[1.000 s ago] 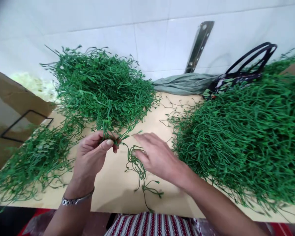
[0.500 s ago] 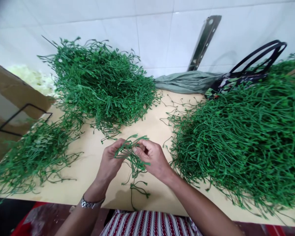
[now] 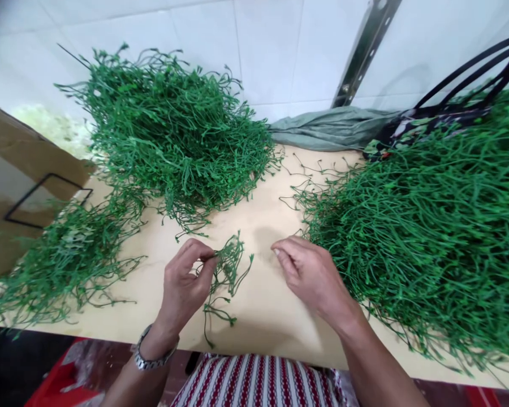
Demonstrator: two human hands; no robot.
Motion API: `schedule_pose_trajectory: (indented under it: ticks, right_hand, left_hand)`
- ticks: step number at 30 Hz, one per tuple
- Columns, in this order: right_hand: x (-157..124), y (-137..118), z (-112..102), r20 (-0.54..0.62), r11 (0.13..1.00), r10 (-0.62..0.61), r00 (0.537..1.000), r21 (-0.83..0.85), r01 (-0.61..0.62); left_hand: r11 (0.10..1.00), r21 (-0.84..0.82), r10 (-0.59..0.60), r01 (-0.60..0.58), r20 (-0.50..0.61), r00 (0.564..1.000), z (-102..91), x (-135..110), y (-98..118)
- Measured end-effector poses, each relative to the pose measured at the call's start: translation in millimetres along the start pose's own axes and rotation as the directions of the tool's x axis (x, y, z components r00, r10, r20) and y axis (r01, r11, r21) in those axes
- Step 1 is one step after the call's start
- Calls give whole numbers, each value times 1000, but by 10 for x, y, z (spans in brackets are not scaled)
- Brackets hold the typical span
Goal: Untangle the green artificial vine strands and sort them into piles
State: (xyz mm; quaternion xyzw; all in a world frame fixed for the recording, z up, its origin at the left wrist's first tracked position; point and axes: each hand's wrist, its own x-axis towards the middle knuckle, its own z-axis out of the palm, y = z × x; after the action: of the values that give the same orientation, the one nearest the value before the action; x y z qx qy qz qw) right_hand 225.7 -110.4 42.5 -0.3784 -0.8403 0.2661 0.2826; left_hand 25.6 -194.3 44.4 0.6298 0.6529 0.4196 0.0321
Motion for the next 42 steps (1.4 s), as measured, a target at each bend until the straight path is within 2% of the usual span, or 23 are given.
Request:
schedule_pose_trajectory:
  ticks: [2, 3, 4, 6, 8, 10, 12, 14, 17, 20, 22, 25, 27, 29, 31, 34, 38, 42]
  right_hand:
    - [14, -45, -74, -121, 998, 16, 993, 65, -9]
    - [36, -90, -88, -133, 995, 2, 991, 102, 11]
    - [65, -142, -83, -104, 991, -34, 994, 128, 47]
    - [127, -239, -17, 59, 979, -155, 986, 144, 145]
    - [166, -292, 95, 223, 964, -252, 942, 144, 224]
    - [168, -290, 207, 262, 956, -279, 924, 170, 240]
    - [142, -255, 283, 201, 952, -273, 941, 196, 234]
    - [114, -216, 316, 160, 951, -288, 944, 159, 263]
    - [91, -183, 318, 188, 947, -321, 928, 60, 315]
    - [91, -173, 315, 191, 947, -320, 928, 29, 320]
    - [104, -173, 327, 196, 945, -325, 925, 29, 326]
    - [135, -178, 362, 230, 931, -365, 902, 73, 358]
    - [152, -193, 374, 235, 932, -362, 902, 122, 342]
    - [154, -217, 352, 184, 941, -318, 930, 179, 286]
    - [135, -240, 290, 82, 939, -267, 960, 246, 240]
    - [72, -241, 172, -15, 899, -268, 963, 355, 256]
    - [-31, -186, 159, 53, 833, -304, 951, 500, 238]
    - [-79, -189, 339, 83, 875, -211, 974, 460, 150]
  left_hand:
    - [998, 23, 51, -51, -8, 999, 27, -22, -4]
    - [995, 30, 91, -91, -12, 996, 41, -32, -2]
    - [990, 32, 141, -140, -17, 990, 56, -42, 3]
    - [972, 18, 235, -234, -27, 972, 85, -62, 14]
    - [960, -14, 279, -280, -33, 960, 112, -86, 22]
    - [961, -71, 265, -267, -37, 964, 133, -119, 18]
    - [961, -145, 231, -238, -63, 971, 153, -161, 4]
    - [951, -199, 215, -235, -117, 969, 174, -207, -17]
    - [933, -260, 208, -249, -175, 962, 202, -256, -44]
    - [933, -283, 194, -221, -120, 973, 200, -257, -50]
    - [946, -199, 252, -256, -47, 967, 177, -232, -41]
    - [913, -70, 407, -403, 73, 910, 138, -190, -24]
    - [895, -62, 447, -442, 112, 888, 121, -175, -21]
    - [914, -65, 406, -402, 101, 908, 110, -173, -23]
    - [939, -61, 343, -339, 77, 936, 101, -173, -23]
    - [957, -66, 286, -282, 57, 957, 87, -154, -7]
    - [983, -63, 174, -173, 17, 985, 94, -106, 41]
    - [994, -16, 111, -111, -16, 994, 148, -96, 97]
